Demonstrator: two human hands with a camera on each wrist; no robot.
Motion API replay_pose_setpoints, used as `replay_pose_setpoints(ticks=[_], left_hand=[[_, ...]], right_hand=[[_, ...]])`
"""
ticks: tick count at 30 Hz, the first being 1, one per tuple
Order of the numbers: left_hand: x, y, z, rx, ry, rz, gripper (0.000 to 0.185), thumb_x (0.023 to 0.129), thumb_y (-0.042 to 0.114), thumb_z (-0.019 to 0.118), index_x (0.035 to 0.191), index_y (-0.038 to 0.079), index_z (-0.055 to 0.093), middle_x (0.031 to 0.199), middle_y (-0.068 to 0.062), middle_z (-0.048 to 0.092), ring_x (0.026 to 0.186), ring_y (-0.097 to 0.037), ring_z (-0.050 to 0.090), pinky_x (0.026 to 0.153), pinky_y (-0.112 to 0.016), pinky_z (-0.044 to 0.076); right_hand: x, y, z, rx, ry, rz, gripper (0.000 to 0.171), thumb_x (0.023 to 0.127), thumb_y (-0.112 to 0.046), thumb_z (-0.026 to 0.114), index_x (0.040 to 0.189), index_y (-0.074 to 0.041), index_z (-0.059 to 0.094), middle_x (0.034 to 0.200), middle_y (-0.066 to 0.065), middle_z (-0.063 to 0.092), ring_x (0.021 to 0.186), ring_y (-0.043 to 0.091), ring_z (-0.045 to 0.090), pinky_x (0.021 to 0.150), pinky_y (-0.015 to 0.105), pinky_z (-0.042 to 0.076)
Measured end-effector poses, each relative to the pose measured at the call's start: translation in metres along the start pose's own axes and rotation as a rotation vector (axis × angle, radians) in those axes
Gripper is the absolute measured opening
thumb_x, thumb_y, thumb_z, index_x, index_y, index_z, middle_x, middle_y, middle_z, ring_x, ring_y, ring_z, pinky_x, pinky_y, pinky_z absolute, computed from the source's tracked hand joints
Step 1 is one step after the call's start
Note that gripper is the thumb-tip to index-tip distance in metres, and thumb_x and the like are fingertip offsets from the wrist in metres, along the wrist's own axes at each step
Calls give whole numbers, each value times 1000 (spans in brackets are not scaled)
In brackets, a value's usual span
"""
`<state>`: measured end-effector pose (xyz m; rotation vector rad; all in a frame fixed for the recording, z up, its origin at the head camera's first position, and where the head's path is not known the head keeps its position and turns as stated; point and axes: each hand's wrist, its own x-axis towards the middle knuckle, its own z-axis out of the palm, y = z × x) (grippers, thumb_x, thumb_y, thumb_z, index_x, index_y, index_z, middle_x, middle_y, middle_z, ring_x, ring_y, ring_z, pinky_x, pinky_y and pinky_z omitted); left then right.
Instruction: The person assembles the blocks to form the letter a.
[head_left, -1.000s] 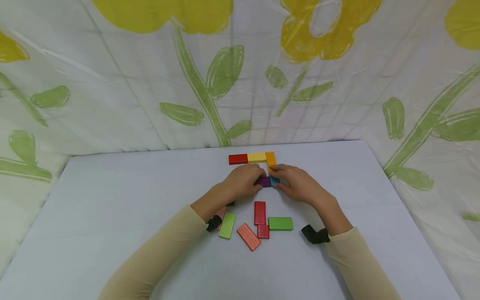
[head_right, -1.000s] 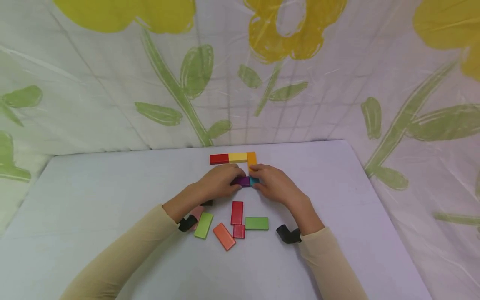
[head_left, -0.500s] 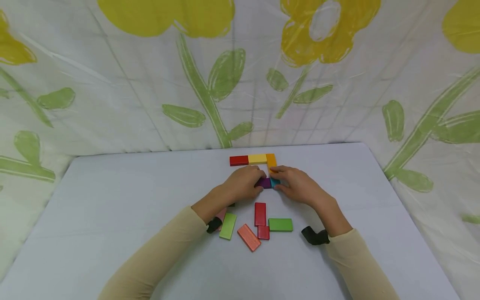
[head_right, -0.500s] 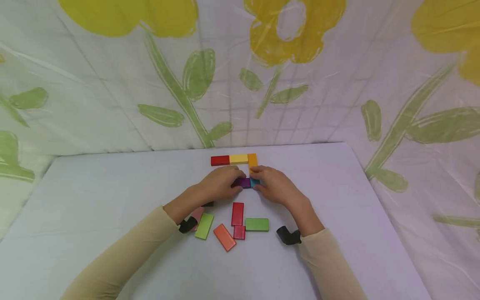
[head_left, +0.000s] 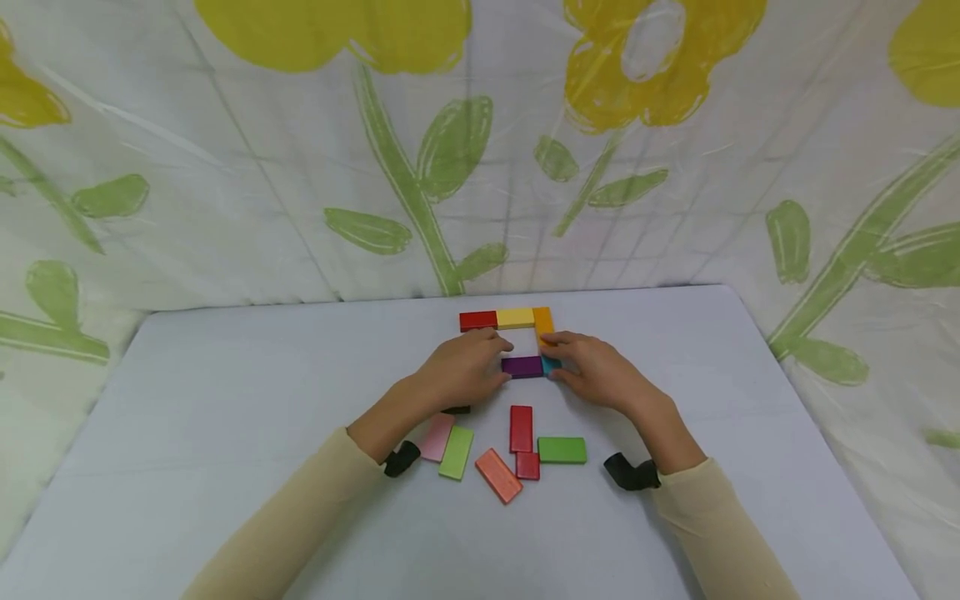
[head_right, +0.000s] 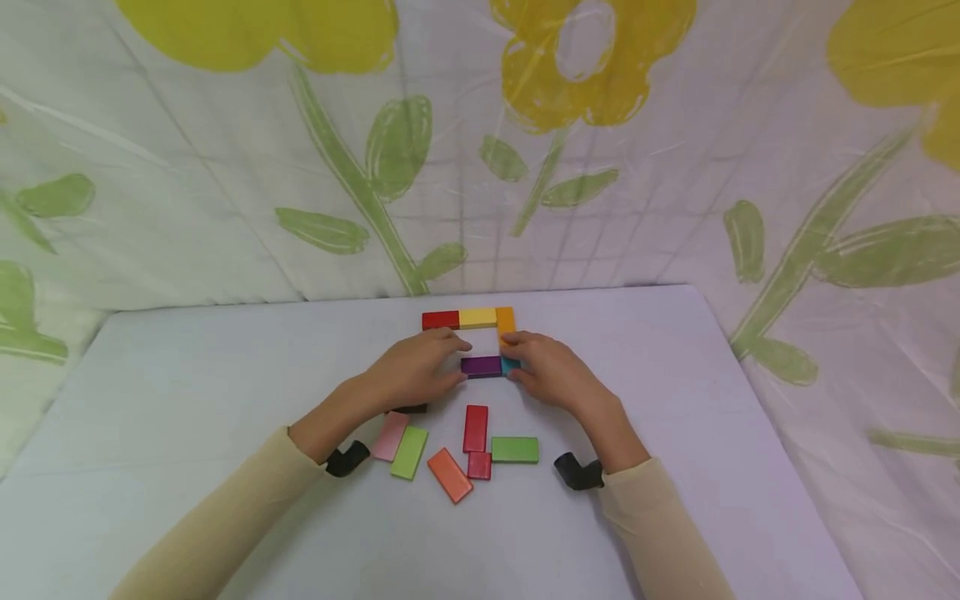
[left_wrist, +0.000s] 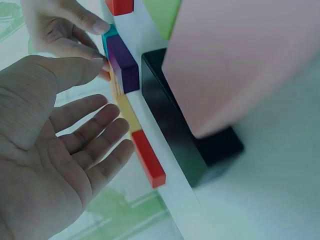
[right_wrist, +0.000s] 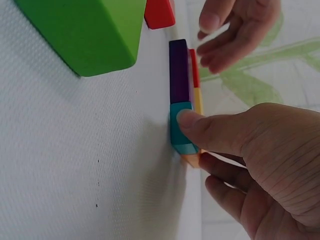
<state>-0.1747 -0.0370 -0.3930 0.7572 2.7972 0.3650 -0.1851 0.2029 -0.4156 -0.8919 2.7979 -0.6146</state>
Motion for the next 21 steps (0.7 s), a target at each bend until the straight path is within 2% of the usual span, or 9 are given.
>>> replay_pose_setpoints(ticks=[8,15,21], left_hand=[[-30,-14,-3,-24,2,-73,45,94,34,69,134,14,64,130,-5,65,119,-20,61,101,-39,56],[-52,-24,-2,-42,15,-65,42,94,33,71,130,13,67,128,-5,66,120,-20,62,101,-40,56],[-63,-24,1,-51,0,-82,41,94,33,71,129,13,67,124,-2,67,116,-18,63,100,-38,56]], right_hand=[[-1,-1,0,0,-12,20,47,92,-18,74,137,-7,63,148,11,57,140,35,52,113,53,45],[-1,0,1,1,-6,13,48,92,-18,74,137,-7,63,148,11,57,140,35,52,113,52,45],[-2,0,1,15,-2,6,48,92,-18,74,136,-6,63,148,12,58,140,35,52,113,52,45]])
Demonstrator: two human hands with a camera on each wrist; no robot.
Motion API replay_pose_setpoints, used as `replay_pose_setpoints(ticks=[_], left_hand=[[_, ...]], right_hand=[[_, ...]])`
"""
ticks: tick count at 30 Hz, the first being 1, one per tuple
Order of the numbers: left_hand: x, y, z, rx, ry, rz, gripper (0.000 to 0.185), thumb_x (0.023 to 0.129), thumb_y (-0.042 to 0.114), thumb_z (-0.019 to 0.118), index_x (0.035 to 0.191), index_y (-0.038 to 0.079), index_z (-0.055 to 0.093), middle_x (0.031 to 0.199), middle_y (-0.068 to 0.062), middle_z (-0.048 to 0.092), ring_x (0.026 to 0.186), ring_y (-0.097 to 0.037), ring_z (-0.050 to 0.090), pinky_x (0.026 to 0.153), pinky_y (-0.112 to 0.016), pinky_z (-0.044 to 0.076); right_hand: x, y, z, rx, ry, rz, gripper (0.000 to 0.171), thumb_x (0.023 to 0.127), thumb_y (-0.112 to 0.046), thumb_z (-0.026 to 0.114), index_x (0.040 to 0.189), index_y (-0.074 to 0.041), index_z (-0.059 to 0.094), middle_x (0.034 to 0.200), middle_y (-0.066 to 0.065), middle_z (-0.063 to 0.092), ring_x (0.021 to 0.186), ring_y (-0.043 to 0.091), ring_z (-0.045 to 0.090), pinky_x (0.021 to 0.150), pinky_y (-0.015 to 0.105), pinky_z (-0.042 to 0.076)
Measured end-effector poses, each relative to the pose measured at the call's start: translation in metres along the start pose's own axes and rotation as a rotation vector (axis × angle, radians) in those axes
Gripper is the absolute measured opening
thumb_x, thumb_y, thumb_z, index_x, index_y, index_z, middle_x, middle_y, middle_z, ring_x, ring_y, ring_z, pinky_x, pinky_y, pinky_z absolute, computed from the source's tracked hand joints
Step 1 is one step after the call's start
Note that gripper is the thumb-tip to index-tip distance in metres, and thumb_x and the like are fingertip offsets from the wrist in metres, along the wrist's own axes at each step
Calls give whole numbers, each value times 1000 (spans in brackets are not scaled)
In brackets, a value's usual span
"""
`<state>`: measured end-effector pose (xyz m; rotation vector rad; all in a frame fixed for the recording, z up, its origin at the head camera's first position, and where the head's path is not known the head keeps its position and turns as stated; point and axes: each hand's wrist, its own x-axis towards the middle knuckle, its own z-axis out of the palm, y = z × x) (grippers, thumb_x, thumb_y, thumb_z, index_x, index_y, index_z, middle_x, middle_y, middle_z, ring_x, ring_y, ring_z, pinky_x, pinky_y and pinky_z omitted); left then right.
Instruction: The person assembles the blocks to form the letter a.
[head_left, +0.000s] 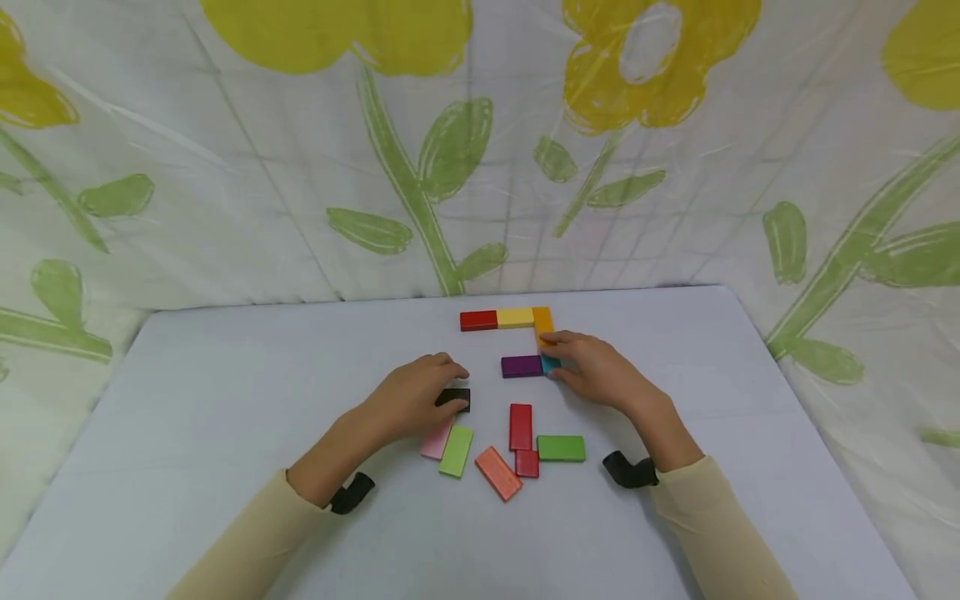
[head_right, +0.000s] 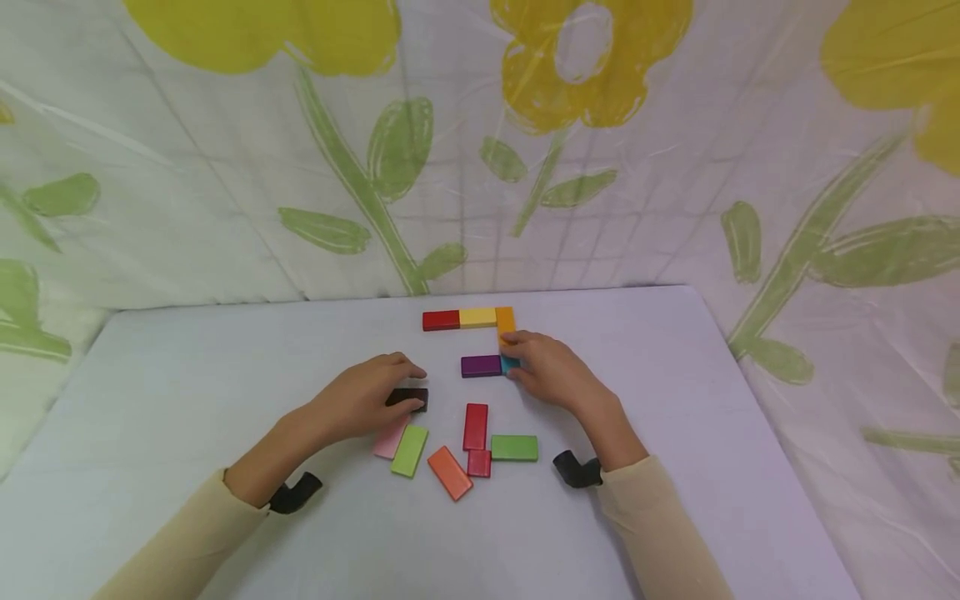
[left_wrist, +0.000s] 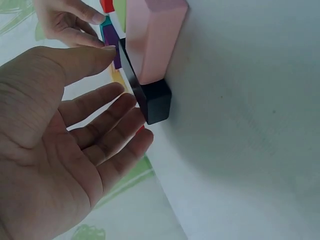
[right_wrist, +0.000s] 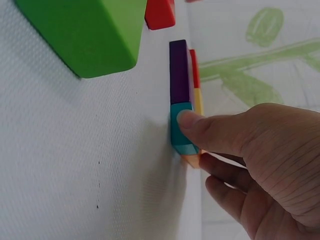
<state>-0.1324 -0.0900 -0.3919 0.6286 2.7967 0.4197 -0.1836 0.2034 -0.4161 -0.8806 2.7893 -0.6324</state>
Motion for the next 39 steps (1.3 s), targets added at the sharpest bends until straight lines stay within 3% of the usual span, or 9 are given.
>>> replay_pose_setpoints(ticks=[6,18,28,39], left_hand=[[-3,1,3,-16,-5,-20,40,93,31,72,129,13,67,120,-2,68,111,-17,63,99,-38,56],[2,2,9,8,-4,-18,31,93,30,73,119,15,72,107,0,68,92,-11,57,84,-31,55],[-2,-5,7,3,47,-17,37,94,28,72,127,12,68,120,-4,70,106,-18,63,95,-38,56],[-10,-21,6,-60,88,-36,36,90,26,76,121,9,71,114,-5,72,104,-20,66,94,-40,57]], right_hand=[[1,2,1,-4,-1,2,48,92,-18,74,137,-6,63,148,12,57,140,35,52,113,52,45],[0,3,2,-5,-13,15,47,93,-19,73,137,-8,62,149,10,57,141,34,51,114,52,45],[1,0,0,6,-20,22,46,93,-20,73,137,-8,62,150,9,56,143,32,49,116,51,43],[2,1,1,-3,-23,31,47,93,-21,73,137,-9,62,150,9,56,143,32,49,116,51,44]])
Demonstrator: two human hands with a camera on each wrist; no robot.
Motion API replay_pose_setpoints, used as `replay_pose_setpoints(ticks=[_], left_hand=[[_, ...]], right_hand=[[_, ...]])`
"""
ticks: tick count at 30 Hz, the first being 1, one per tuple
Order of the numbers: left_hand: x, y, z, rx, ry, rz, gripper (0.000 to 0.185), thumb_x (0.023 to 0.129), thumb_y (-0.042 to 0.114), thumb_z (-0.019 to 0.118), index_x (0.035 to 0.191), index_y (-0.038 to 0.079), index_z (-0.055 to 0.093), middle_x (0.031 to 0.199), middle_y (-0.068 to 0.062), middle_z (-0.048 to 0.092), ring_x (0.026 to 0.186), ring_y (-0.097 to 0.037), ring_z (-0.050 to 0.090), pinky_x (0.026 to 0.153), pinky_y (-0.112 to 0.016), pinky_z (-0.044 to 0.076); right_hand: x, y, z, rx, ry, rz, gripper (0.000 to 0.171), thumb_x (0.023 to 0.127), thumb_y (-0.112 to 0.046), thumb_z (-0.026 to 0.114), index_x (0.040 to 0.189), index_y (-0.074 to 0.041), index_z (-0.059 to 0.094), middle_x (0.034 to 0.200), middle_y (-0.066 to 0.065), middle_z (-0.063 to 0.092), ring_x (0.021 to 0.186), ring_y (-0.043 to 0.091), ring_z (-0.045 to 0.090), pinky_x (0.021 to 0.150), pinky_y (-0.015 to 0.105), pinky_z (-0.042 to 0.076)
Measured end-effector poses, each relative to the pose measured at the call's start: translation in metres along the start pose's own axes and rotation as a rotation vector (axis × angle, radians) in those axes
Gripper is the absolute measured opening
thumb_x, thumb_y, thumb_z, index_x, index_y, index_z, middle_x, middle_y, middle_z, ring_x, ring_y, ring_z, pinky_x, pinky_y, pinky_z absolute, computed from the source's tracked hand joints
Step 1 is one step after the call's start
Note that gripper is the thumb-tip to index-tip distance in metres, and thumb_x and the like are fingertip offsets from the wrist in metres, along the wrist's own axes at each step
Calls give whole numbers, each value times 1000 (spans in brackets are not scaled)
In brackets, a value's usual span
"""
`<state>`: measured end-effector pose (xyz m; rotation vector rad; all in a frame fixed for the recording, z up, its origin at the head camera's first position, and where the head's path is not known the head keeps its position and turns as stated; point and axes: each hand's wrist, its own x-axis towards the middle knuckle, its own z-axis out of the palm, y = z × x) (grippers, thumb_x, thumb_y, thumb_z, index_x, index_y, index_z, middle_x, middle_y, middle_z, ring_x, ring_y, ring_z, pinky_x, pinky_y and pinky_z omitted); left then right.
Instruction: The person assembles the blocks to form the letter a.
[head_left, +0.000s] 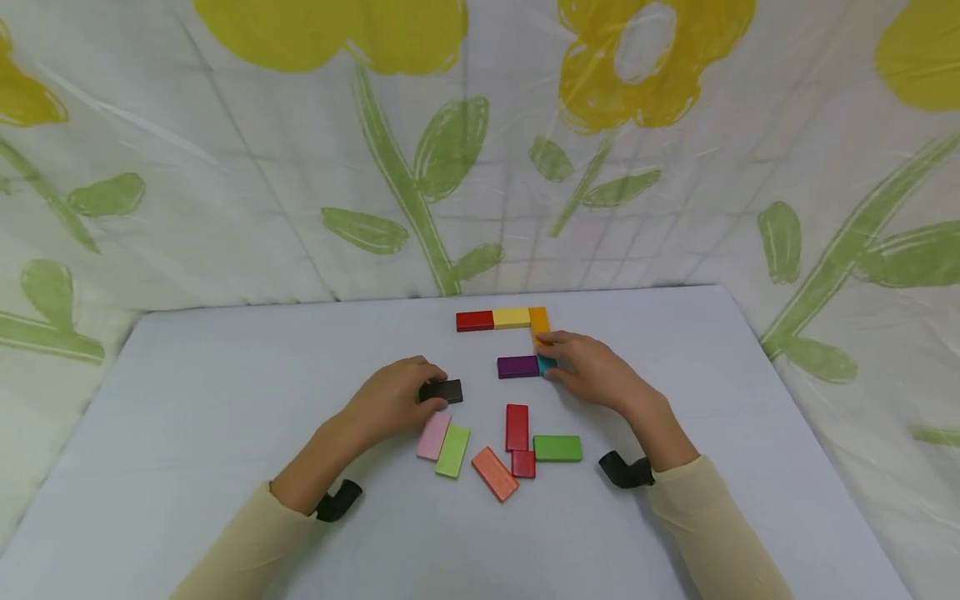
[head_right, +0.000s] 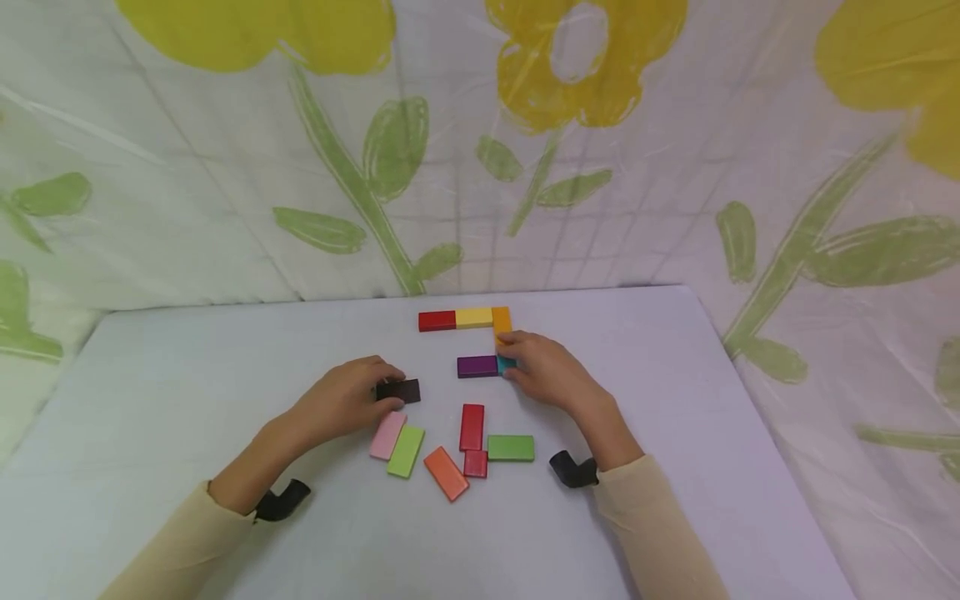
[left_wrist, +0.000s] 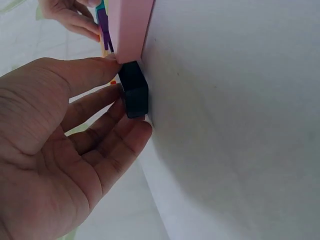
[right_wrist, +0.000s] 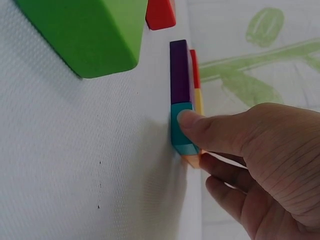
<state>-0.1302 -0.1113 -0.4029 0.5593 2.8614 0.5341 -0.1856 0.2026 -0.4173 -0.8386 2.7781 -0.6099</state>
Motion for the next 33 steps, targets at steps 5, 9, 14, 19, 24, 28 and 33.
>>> replay_pose_setpoints(ticks=[5,9,14,19,24,28,33], left_hand=[[-4,-6,0,-14,21,6,36,89,23,77,122,9,71,113,-5,72,102,-20,66,92,-40,57],[-2,-3,-2,-3,14,4,37,88,22,77,122,8,71,109,-6,72,95,-18,64,87,-38,56],[2,3,-4,-1,-11,-16,36,89,21,76,122,6,71,108,-7,71,91,-16,62,85,-36,56],[7,6,-2,-32,4,-52,36,89,20,76,122,6,72,108,-8,72,94,-18,64,88,-38,57],[9,9,3,-49,34,-73,37,90,22,75,124,8,71,115,-9,73,101,-20,66,91,-40,57],[10,10,8,-61,59,-75,36,90,22,75,124,10,72,115,-8,72,101,-20,65,91,-39,57],[12,11,12,-78,70,-75,36,91,22,74,125,11,72,115,-7,71,102,-19,64,90,-38,57]], right_hand=[[0,0,0,-6,3,-2,47,93,-21,73,137,-9,63,149,8,57,143,32,50,115,51,44],[-2,0,-1,-2,8,2,47,93,-21,73,137,-9,63,150,8,56,143,32,50,115,51,44],[-2,-1,-1,8,10,-3,47,94,-21,73,138,-9,62,150,7,56,143,32,49,116,51,43],[-1,-1,0,8,18,-8,47,93,-21,73,137,-9,63,149,8,57,143,32,49,115,52,44],[-1,-2,0,5,15,-8,48,93,-21,73,138,-8,62,149,8,57,142,32,50,115,52,44],[-1,-3,-1,0,10,-2,48,93,-21,73,138,-9,62,150,8,56,143,33,49,115,52,44],[-1,-4,-1,-2,-1,11,48,93,-21,73,138,-9,62,150,8,56,143,33,49,115,52,44]])
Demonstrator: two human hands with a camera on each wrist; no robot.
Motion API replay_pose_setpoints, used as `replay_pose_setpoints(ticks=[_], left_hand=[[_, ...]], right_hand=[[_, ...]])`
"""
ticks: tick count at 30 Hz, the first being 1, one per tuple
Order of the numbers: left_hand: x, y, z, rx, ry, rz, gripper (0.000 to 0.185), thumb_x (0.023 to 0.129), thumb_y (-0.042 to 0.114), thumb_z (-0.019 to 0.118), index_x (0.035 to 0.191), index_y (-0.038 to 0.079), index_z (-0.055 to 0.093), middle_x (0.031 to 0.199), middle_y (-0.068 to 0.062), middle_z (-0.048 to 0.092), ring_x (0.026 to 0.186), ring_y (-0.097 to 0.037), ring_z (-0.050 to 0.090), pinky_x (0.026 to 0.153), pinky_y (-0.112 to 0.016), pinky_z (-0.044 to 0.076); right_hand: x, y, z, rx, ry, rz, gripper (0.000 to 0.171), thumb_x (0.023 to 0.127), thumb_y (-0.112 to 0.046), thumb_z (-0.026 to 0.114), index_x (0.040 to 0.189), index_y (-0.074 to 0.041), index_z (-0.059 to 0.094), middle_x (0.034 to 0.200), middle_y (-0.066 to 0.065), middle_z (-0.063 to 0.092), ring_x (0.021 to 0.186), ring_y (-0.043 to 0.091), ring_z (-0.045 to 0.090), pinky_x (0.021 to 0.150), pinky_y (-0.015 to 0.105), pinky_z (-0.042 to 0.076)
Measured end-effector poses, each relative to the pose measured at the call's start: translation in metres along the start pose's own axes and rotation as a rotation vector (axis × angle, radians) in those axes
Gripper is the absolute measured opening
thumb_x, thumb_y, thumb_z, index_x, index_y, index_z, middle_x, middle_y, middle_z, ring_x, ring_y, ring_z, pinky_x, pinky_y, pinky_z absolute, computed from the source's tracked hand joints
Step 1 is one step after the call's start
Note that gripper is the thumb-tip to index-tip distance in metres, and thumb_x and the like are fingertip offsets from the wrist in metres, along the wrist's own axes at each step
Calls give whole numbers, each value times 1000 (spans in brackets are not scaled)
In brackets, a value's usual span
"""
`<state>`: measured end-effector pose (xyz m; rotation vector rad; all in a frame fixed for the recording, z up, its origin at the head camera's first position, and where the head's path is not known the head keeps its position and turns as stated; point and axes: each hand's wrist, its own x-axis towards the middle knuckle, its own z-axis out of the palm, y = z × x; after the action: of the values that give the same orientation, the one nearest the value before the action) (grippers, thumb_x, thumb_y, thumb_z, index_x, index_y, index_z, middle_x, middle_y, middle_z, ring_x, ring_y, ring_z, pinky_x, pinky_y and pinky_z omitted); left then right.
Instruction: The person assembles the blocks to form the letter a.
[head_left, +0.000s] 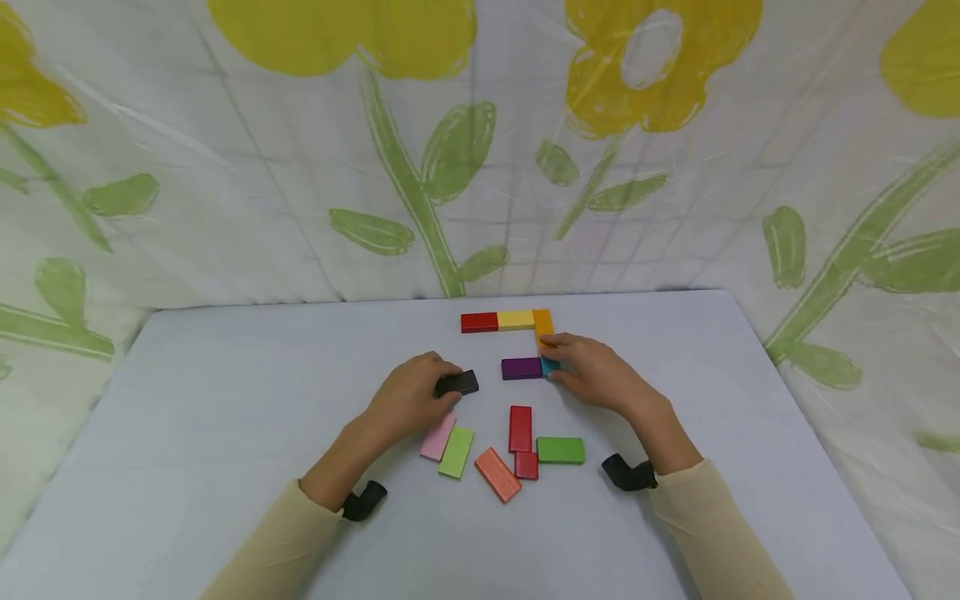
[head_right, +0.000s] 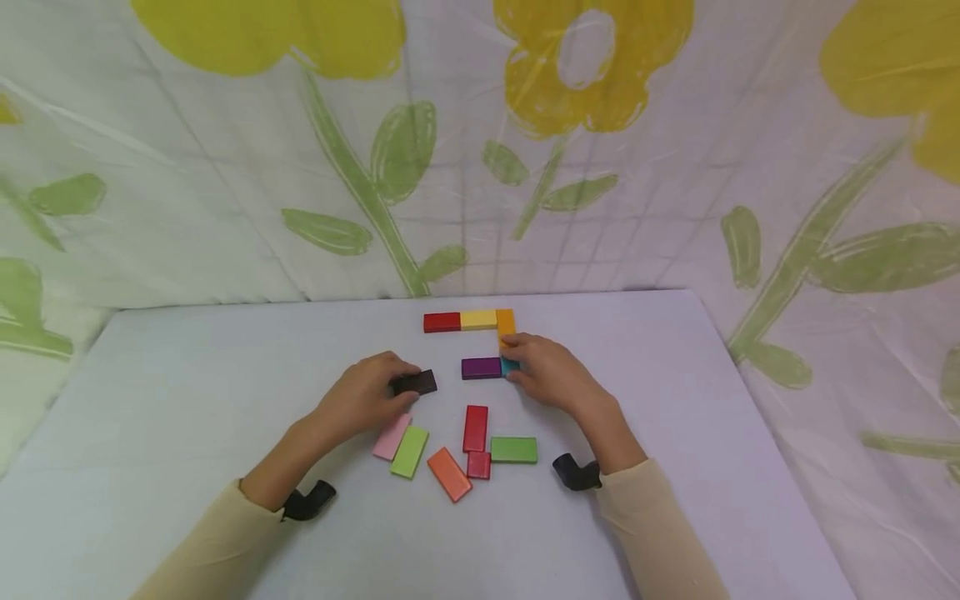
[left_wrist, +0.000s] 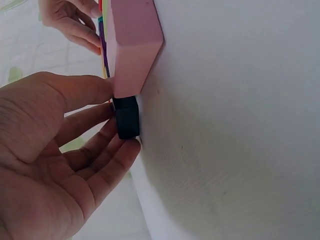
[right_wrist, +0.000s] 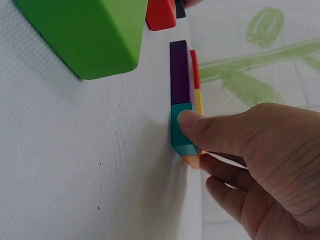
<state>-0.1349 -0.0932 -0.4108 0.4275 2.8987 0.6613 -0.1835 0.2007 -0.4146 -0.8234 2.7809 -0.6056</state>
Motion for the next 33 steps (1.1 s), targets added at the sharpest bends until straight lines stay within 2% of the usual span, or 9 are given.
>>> replay_pose_setpoints(ticks=[10,19,27,33], left_hand=[[0,1,4,-16,29,-9,37,90,23,74,126,14,72,115,-6,71,101,-19,65,88,-36,57],[4,19,8,-50,51,-12,35,90,23,75,123,12,73,115,-5,72,104,-20,66,91,-38,57],[8,36,15,-68,62,-106,34,90,23,75,120,9,73,111,-8,72,98,-20,64,87,-38,57],[12,40,19,-66,84,-163,35,91,24,75,121,7,72,108,-9,71,95,-20,62,84,-37,55]], right_hand=[[0,3,2,1,10,-10,47,93,-22,73,137,-9,63,150,8,56,142,32,50,115,51,44],[0,3,2,-2,11,-2,47,93,-22,73,137,-9,63,149,8,57,142,33,50,115,51,44],[0,4,3,-3,12,-12,47,93,-22,73,137,-9,63,149,9,57,142,33,50,116,51,44],[0,4,2,-10,16,-21,47,93,-21,73,137,-8,63,149,9,57,141,33,51,116,51,44]])
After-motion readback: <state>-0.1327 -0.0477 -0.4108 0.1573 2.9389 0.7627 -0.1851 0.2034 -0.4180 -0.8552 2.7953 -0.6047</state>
